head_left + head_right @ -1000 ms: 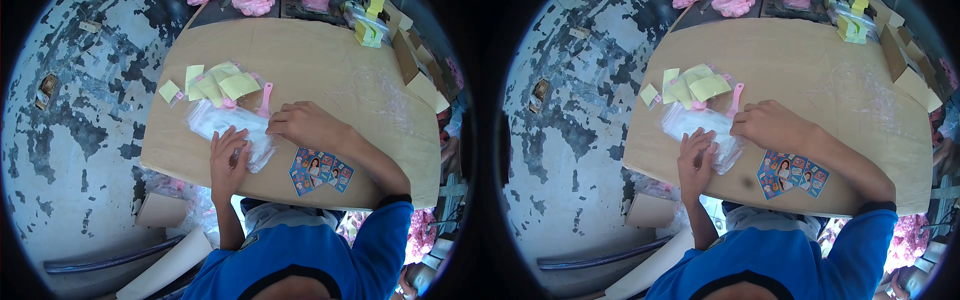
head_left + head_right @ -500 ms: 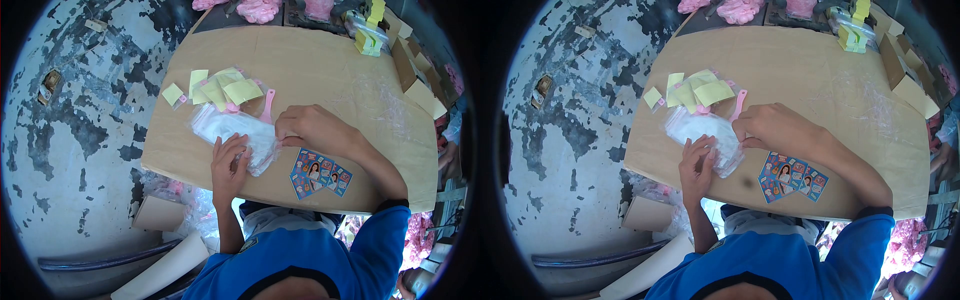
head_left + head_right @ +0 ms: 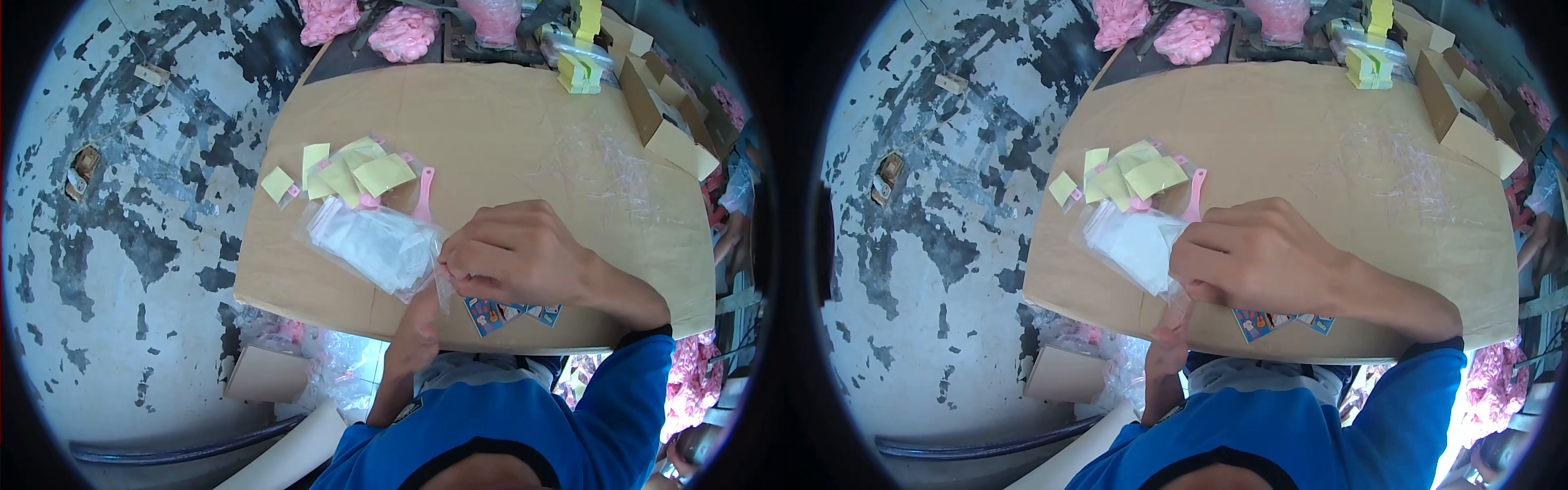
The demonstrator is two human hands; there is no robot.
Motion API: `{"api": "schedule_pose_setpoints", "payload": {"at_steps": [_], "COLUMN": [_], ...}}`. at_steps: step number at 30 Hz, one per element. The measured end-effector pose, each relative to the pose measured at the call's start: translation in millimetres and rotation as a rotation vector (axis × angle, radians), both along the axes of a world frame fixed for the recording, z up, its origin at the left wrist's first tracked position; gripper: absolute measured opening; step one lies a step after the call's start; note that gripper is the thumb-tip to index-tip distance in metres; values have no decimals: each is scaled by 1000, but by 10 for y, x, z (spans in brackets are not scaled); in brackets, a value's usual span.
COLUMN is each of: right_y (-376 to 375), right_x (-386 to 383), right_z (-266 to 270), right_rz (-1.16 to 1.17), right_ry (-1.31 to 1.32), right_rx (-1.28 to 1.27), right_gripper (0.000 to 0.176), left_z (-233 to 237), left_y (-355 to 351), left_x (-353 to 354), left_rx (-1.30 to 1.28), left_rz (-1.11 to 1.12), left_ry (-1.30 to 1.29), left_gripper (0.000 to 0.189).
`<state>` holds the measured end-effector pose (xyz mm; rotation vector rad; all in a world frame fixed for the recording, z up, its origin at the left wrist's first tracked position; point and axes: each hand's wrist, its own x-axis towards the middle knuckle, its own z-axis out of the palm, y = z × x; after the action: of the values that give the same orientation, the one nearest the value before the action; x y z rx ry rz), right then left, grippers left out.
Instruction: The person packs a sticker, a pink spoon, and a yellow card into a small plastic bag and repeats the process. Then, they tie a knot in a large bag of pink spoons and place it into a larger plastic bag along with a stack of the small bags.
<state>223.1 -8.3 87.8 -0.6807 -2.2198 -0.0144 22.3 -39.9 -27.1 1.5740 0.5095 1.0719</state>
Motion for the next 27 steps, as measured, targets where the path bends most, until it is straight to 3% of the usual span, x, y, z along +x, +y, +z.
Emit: {"api": "schedule_pose_setpoints", "payload": {"at_steps": [3, 7, 10, 13, 19, 21, 25, 27], "right_y": [-46, -186, -257, -316, -415, -424, -384, -364], "right_x": [87, 247, 400, 614, 807, 784, 861, 866], "right_z": [-33, -146, -259, -385, -755, -761, -765, -782], "right_rz": [-20, -71, -73, -178, -319, -294, -250, -291], "right_ry": [-9, -91, -142, -172, -342, -360, -212, -165], "right_rx": [-14, -54, -223, -447, -634, -778, -855, -907], "right_gripper": [25, 22, 21, 26, 48, 52, 42, 36], "left_z": [-168, -4, 317, 196, 262, 238, 138, 165], "left_y": [-47, -76, 139, 317, 346, 344, 346, 323], "left_x": [85, 276, 398, 368, 599, 592, 560, 592], "left_rx": [-162, -377, -491, -467, -539, -470, -449, -461], "left_rz": [-276, -406, -48, -124, 88, 86, 43, 83], "left_ry": [-131, -497, -195, -139, -247, -77, 86, 45], "left_gripper": [102, 92, 65, 48, 51, 53, 54, 53]}}
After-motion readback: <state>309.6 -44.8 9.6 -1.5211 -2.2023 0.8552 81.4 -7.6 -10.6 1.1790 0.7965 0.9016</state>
